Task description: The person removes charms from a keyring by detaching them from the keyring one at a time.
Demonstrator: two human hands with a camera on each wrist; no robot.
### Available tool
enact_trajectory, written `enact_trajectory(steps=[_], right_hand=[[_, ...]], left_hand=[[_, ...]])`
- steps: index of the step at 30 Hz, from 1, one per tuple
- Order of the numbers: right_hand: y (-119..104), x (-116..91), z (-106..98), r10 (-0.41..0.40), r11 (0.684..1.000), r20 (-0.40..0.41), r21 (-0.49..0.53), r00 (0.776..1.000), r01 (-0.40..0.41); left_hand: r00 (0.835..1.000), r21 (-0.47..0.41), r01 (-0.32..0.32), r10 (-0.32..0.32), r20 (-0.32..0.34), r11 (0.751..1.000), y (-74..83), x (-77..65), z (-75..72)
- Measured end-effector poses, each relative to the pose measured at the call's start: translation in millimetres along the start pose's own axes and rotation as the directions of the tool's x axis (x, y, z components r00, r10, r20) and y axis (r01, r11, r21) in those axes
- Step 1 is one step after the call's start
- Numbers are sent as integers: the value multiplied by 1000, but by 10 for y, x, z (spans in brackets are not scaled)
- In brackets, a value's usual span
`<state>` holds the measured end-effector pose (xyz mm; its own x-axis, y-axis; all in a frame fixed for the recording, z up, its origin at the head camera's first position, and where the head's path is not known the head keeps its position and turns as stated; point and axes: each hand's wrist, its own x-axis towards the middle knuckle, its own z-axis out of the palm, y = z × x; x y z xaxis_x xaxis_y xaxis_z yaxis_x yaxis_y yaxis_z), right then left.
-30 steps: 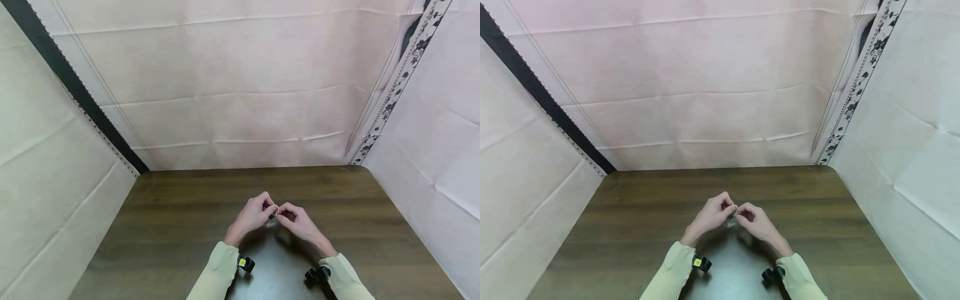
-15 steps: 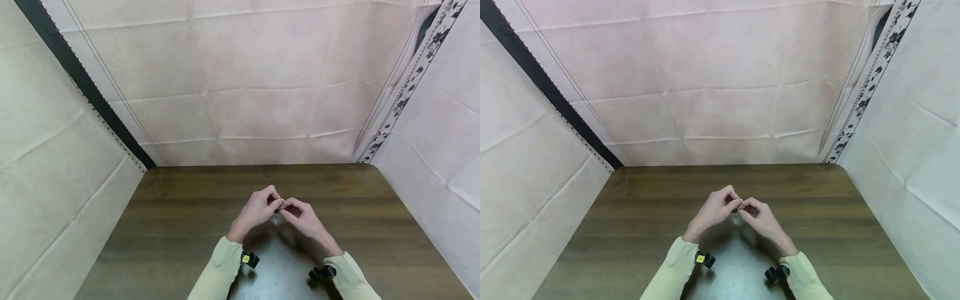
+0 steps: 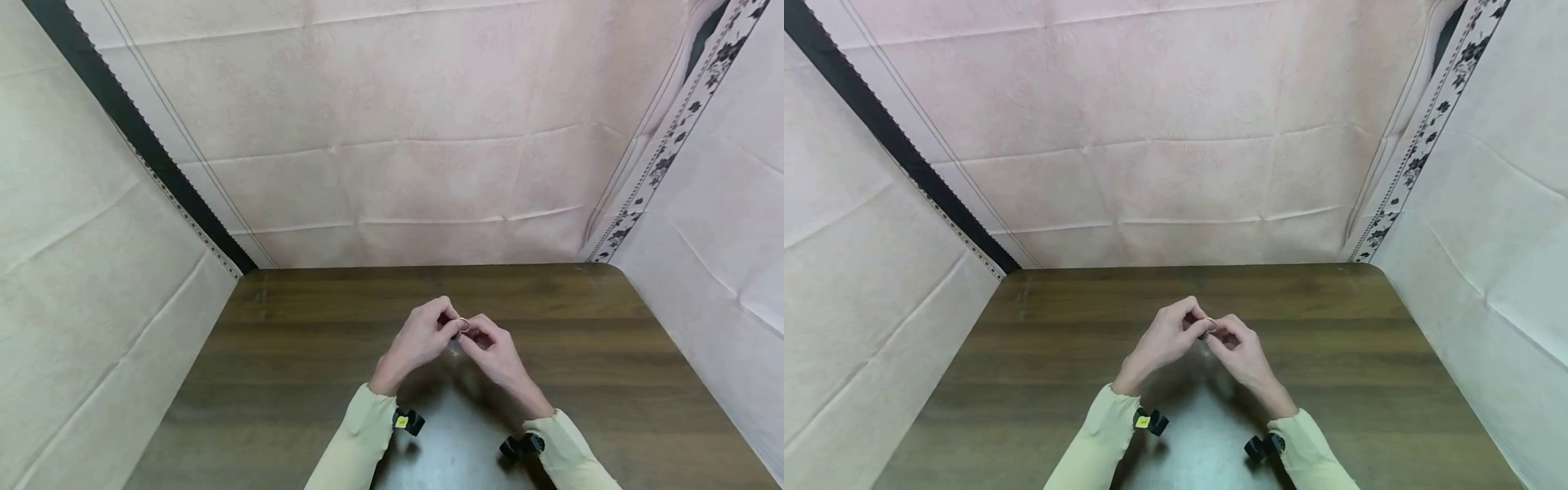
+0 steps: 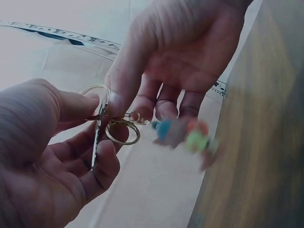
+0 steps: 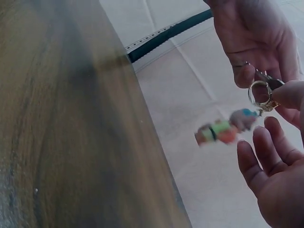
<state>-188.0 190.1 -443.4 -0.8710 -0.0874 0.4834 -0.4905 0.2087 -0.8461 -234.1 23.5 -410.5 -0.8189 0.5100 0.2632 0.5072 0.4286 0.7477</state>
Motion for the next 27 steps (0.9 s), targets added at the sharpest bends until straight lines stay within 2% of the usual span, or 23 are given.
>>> enact_trajectory(steps=[6, 9, 15, 22, 27], right_hand=[[126, -6, -27, -25, 998, -14, 58, 1000, 26], [192, -19, -51, -11, 998, -23, 64, 1000, 12], [118, -47, -69, 13, 998, -4, 54, 1000, -13], [-24, -11, -61, -45, 999, -33, 28, 998, 46], [-124, 29, -104, -69, 997, -12, -19, 998, 69]], left_hand=[[1000, 8, -18, 18, 2, 1000, 47, -10, -26], [1000, -5, -19, 19, 11, 1000, 76, -15, -30], [1000, -4, -1, 1, 13, 1000, 106, -55, -50], [996, -77, -88, 87, -4, 993, 151, -99, -144], [992, -98, -129, 129, -5, 987, 194, -95, -213]])
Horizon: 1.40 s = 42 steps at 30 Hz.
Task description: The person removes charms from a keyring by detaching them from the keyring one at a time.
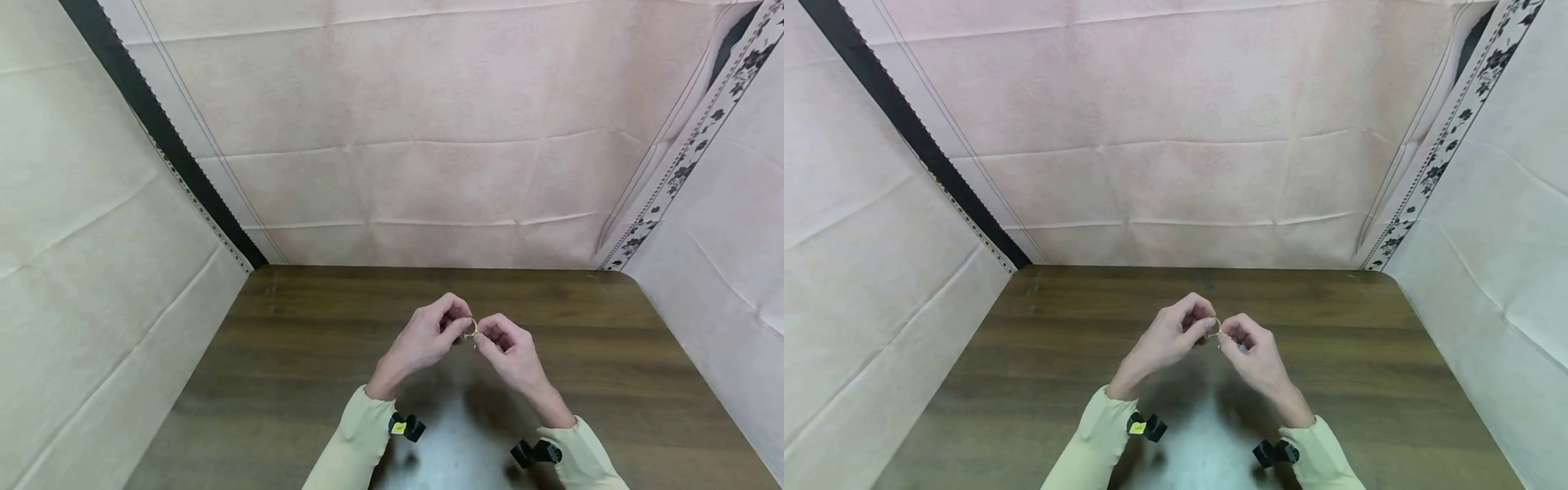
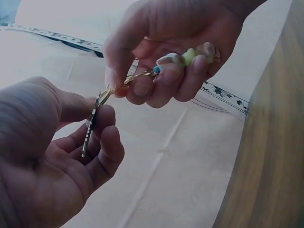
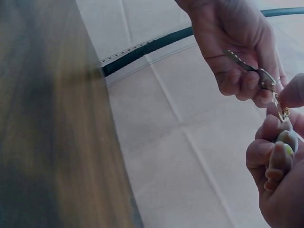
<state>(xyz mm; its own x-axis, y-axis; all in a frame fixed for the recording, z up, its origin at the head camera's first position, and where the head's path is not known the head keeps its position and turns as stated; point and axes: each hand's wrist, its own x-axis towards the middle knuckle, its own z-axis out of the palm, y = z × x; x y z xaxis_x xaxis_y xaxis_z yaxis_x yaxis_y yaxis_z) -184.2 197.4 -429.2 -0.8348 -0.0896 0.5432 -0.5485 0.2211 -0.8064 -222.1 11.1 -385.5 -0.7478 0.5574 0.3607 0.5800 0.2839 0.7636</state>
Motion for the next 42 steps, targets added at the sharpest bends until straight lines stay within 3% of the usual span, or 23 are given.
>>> enact_trajectory(steps=[14, 21, 28, 42], right_hand=[[-222, 38, -89, -43, 998, 55, -33, 998, 45], [-290, 44, -83, -58, 998, 62, -14, 996, 59], [-332, 46, -79, -69, 998, 46, -6, 997, 70], [-341, 30, -115, -58, 998, 25, 1, 998, 58]], left_hand=[[998, 8, -66, 66, 14, 998, 89, -62, -58], [997, -20, -58, 59, 39, 998, 115, -97, -48], [999, -67, -39, 41, 29, 997, 143, -142, -43], [991, -77, -107, 113, 75, 991, 152, -193, -45]])
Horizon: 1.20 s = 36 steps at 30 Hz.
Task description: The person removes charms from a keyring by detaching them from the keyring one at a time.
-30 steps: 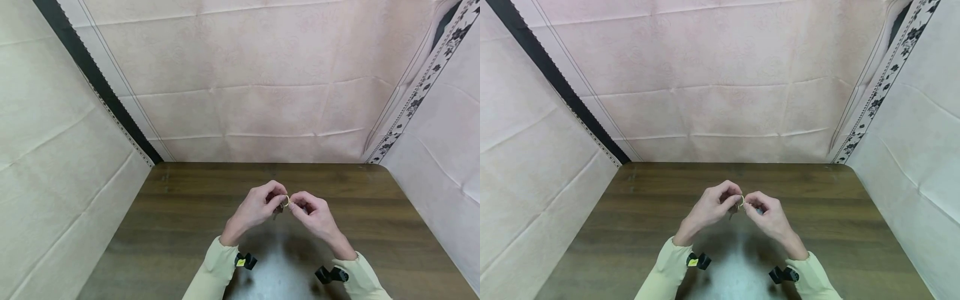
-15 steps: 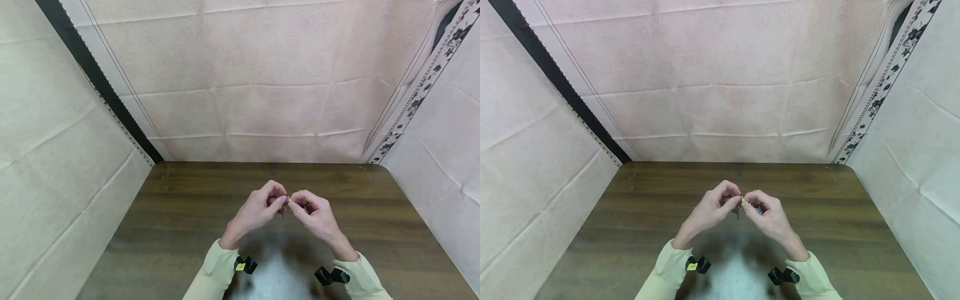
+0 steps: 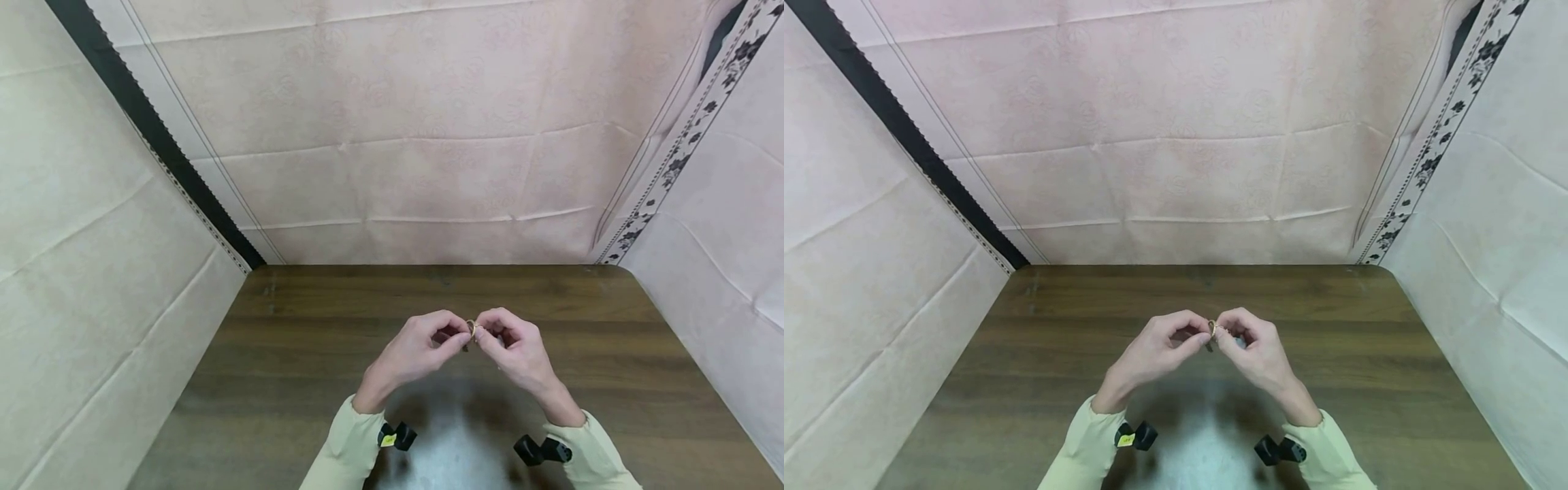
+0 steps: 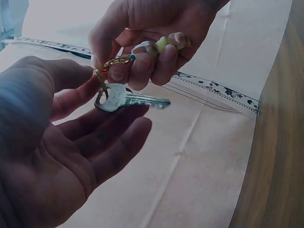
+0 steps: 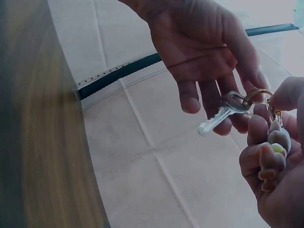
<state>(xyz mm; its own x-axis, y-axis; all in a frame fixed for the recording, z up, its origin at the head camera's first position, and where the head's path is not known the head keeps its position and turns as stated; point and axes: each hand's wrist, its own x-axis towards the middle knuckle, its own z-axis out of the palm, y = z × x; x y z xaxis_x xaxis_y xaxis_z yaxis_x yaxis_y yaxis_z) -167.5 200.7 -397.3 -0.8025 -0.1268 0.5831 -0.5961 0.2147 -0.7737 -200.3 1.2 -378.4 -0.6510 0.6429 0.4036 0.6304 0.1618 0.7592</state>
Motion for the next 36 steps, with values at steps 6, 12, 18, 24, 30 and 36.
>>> enact_trajectory(steps=[6, 12, 18, 24, 30, 36], right_hand=[[-8, -2, 17, -14, 998, 5, -54, 1000, 15], [-4, 8, 18, -61, 988, 31, -140, 998, 65], [-10, 9, 18, -97, 980, 27, -170, 995, 101], [3, 27, 36, -146, 972, 27, -180, 989, 148], [15, 51, 52, -204, 965, 40, -163, 978, 207], [23, 93, 60, -223, 960, 49, -161, 974, 228]], left_hand=[[1000, 1, -22, 22, 8, 1000, -3, -16, -6], [1000, 48, -29, 29, 0, 998, -5, -61, -56], [996, 94, -92, 93, -12, 991, -21, -55, -19], [996, 98, -88, 90, -21, 991, 4, -63, -16], [992, 122, -116, 121, -28, 986, -2, -69, -36], [991, 125, -122, 129, -46, 985, -4, -76, -59]])
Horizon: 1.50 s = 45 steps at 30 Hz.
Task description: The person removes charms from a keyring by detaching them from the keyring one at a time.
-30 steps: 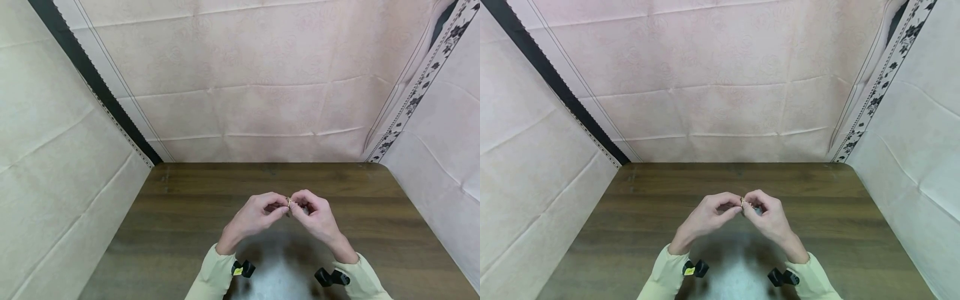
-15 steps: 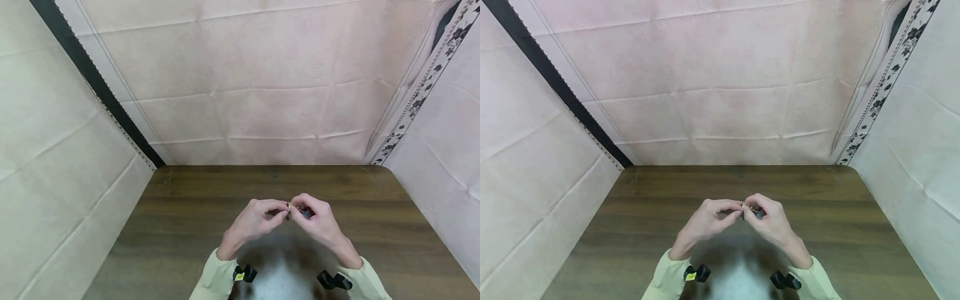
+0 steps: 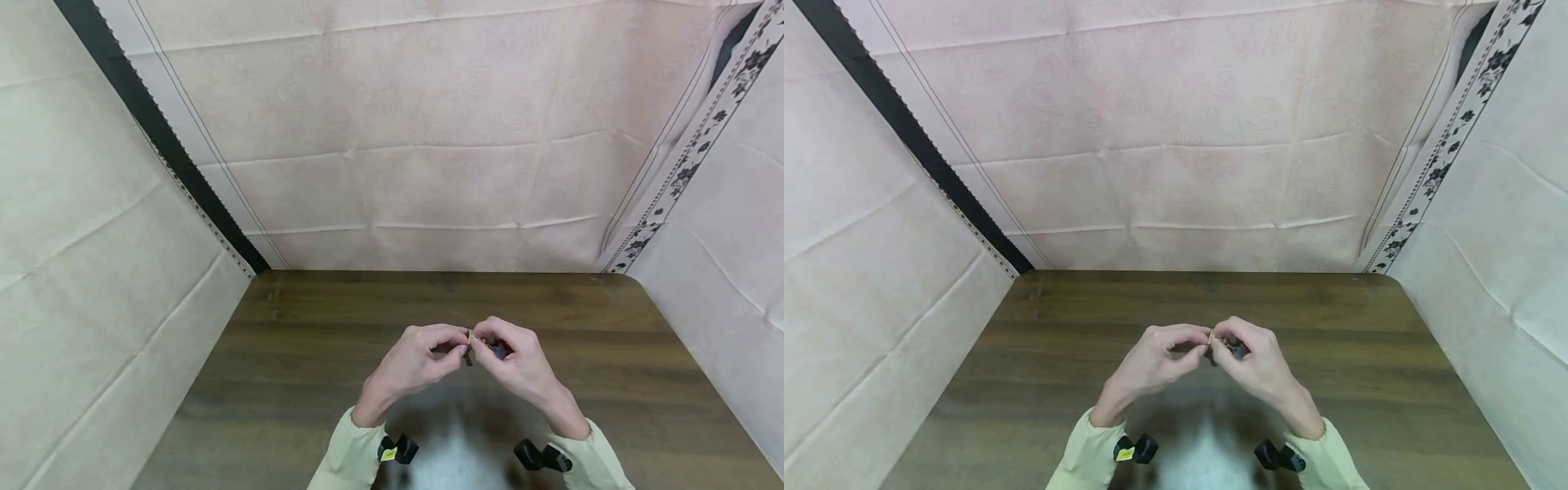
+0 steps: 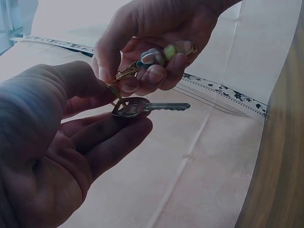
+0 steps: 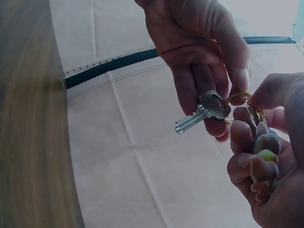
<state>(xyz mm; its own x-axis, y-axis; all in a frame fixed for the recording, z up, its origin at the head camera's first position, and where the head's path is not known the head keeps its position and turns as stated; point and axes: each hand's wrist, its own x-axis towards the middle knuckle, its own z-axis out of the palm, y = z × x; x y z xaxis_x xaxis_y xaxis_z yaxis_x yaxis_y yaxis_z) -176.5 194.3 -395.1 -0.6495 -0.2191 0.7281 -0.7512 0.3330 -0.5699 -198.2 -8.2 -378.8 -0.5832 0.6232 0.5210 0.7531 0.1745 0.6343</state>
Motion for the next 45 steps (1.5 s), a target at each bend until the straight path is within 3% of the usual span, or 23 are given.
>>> enact_trajectory(steps=[13, 22, 30, 35, 41, 45], right_hand=[[9, 44, 7, -20, 1000, -28, -13, 999, 20], [40, 16, 49, -54, 998, -39, -20, 998, 53], [31, 27, 28, -58, 998, -35, -14, 998, 58], [41, 25, 18, -77, 997, -18, -17, 997, 76], [35, -15, -4, 40, 997, 4, 65, 999, -41], [12, -26, -26, 130, 988, 10, 78, 991, -130]], left_hand=[[999, -18, 27, -28, -30, 999, 19, 28, 73], [985, -106, 165, -169, -29, 980, 11, 14, 87], [967, -130, 226, -238, -92, 965, 60, 25, 153], [958, -172, 256, -274, -86, 951, 56, 21, 154], [954, -217, 280, -296, -46, 935, 35, 21, 121], [961, -248, 265, -275, -9, 932, 31, 16, 100]])
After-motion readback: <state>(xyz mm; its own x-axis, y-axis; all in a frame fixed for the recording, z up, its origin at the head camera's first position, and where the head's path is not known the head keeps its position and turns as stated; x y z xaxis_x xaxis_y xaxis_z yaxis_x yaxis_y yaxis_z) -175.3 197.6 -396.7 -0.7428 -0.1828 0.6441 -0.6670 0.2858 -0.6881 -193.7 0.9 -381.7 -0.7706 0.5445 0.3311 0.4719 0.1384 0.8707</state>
